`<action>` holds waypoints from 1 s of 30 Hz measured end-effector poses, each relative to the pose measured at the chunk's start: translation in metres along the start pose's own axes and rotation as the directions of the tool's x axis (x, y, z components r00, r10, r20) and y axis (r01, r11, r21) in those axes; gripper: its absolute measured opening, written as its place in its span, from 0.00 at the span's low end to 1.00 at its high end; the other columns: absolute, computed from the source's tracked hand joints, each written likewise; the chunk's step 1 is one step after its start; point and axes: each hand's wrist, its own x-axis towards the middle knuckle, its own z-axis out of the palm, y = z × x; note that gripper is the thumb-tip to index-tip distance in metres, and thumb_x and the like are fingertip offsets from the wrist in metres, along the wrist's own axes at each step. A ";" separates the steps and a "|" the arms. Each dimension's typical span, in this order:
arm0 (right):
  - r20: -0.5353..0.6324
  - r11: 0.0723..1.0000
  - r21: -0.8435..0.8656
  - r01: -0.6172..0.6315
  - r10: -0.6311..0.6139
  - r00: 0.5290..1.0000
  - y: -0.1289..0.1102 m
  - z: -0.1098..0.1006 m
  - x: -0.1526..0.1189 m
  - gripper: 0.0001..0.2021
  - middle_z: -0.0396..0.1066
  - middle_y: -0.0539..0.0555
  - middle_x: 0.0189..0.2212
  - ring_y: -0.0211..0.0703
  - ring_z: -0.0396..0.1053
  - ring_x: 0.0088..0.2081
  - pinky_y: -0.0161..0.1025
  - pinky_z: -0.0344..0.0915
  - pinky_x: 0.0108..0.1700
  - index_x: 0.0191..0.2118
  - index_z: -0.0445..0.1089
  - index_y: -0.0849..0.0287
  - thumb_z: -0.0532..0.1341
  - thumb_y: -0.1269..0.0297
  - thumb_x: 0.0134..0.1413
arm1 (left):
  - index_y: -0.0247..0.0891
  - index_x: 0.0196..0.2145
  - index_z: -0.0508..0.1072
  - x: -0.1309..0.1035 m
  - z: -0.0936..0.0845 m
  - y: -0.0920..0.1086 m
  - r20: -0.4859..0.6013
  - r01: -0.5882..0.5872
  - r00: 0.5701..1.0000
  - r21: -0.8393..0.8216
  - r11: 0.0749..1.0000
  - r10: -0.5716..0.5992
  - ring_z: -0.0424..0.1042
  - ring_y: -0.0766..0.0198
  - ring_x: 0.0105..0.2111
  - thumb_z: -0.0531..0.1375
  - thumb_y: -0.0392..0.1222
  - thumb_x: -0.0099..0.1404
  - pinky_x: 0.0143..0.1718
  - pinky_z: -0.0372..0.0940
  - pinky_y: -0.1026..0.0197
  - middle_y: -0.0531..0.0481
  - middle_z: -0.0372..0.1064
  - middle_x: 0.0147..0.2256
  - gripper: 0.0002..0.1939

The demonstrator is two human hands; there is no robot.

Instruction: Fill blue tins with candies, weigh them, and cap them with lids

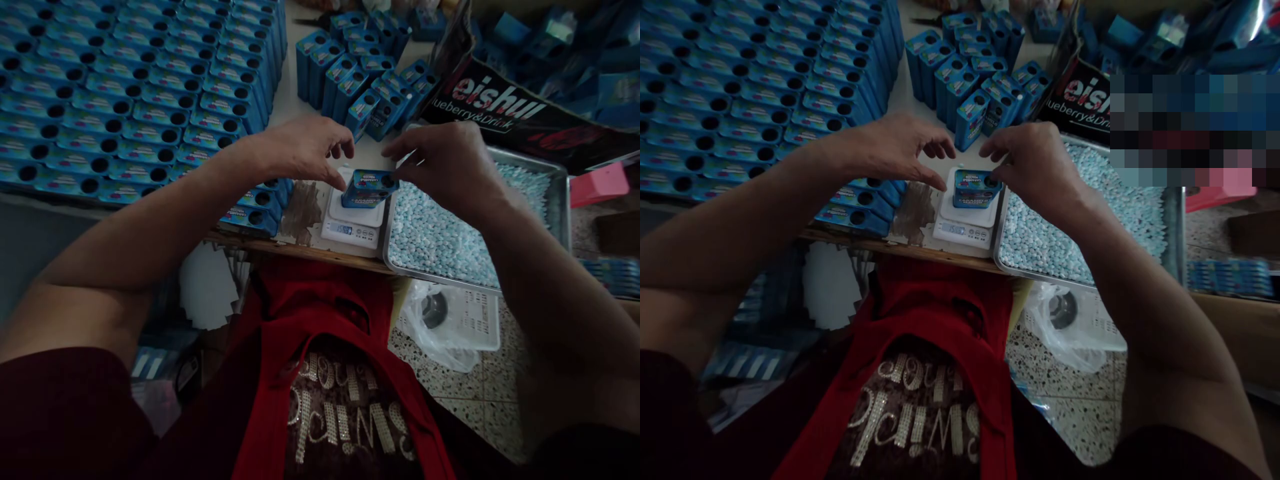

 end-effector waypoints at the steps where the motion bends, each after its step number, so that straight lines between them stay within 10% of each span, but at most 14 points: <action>1: 0.004 1.000 0.013 0.003 -0.003 1.000 0.001 0.001 0.000 0.13 0.87 0.55 0.43 0.69 0.82 0.58 0.57 0.82 0.55 0.46 0.88 0.46 0.81 0.67 0.56 | 0.54 0.77 0.74 -0.001 0.000 0.001 0.013 0.001 1.000 -0.007 1.000 -0.001 0.65 0.32 0.72 0.69 0.82 0.60 0.75 0.60 0.35 0.50 0.80 0.70 0.54; 30: -0.077 0.996 -0.092 0.018 -0.025 0.997 -0.009 0.004 -0.008 0.08 0.86 0.53 0.41 0.68 0.82 0.54 0.61 0.78 0.60 0.40 0.86 0.41 0.78 0.65 0.59 | 0.52 0.75 0.75 0.009 0.004 0.018 0.031 -0.007 1.000 0.040 0.999 0.006 0.65 0.33 0.73 0.69 0.83 0.59 0.74 0.62 0.38 0.48 0.81 0.67 0.54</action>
